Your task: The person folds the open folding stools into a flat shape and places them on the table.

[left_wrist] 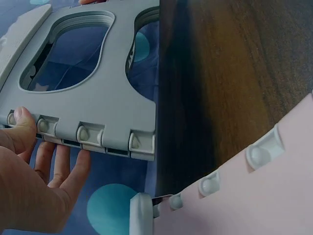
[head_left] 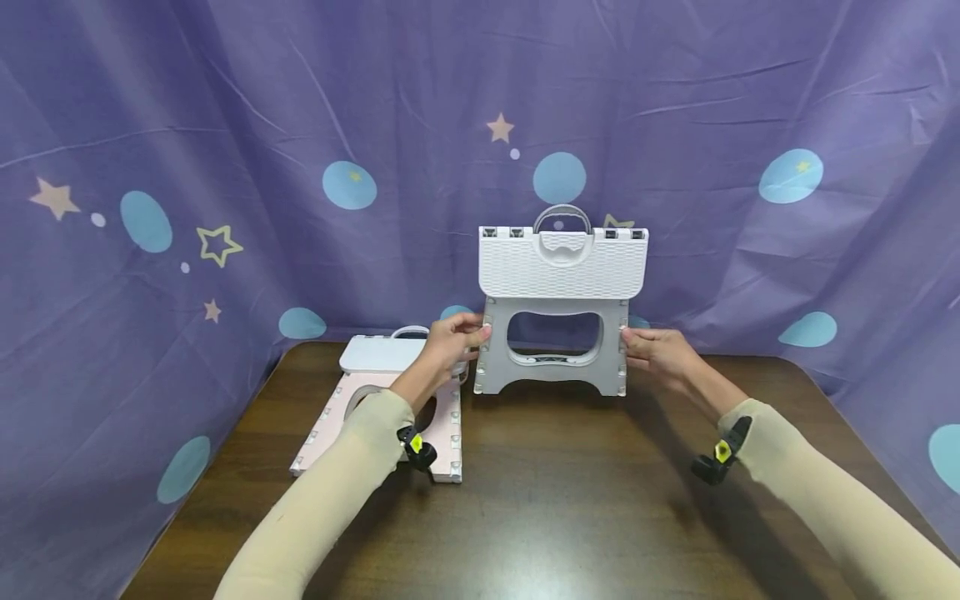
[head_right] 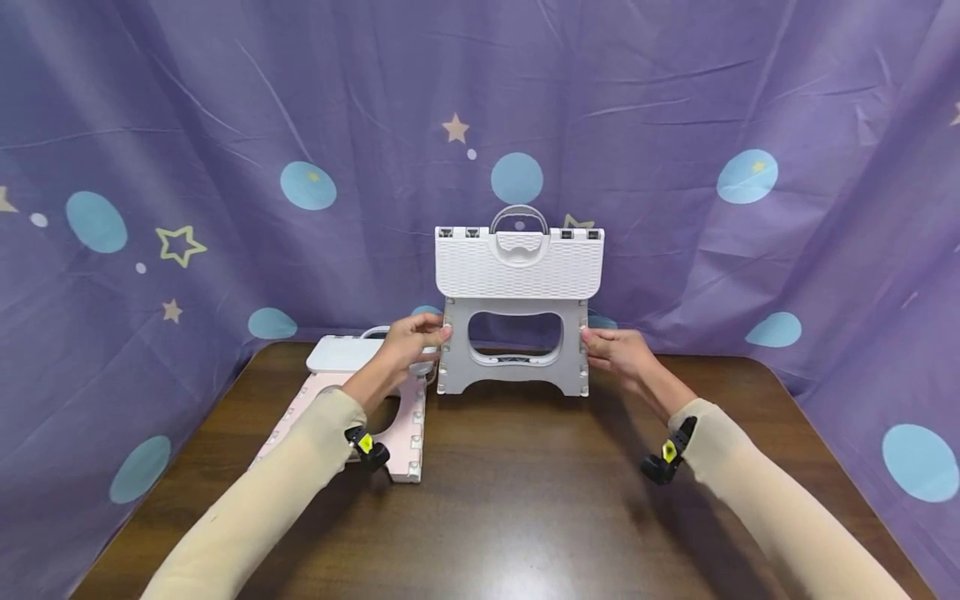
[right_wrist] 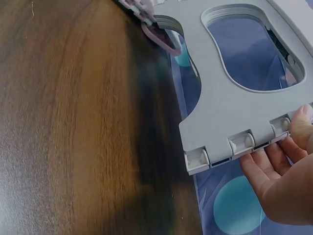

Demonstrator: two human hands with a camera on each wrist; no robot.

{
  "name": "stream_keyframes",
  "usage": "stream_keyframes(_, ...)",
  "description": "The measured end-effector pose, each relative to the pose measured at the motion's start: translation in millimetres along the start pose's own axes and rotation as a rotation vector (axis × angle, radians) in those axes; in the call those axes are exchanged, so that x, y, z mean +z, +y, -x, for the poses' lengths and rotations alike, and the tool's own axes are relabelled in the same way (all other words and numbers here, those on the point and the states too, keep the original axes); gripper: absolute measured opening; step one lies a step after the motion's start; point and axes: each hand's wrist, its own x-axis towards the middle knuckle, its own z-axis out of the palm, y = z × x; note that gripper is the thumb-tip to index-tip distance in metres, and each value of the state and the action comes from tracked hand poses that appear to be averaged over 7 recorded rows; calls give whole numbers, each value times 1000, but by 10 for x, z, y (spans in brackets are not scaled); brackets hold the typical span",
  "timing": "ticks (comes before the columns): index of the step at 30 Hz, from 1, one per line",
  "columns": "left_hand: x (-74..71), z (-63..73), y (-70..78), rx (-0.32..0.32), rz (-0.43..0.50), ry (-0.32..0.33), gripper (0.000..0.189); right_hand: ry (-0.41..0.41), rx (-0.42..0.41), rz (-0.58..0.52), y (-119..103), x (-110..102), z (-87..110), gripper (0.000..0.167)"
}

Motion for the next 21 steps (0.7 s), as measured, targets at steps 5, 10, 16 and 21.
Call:
stream_keyframes(5,-17,63,34,19,-21,-11,32,8,-16,2,1,39,91,48)
stream_keyframes(10,-24,130,41,11,-40,-46,28,7,-6,-4,11,35,168,12)
stream_keyframes(16,-36,174,70,8,-56,-67,27,-10,6,-6,-20,45,214,19)
stream_keyframes(21,-72,205,110,-21,-74,-93,25,-10,24,25,-48,58,231,21)
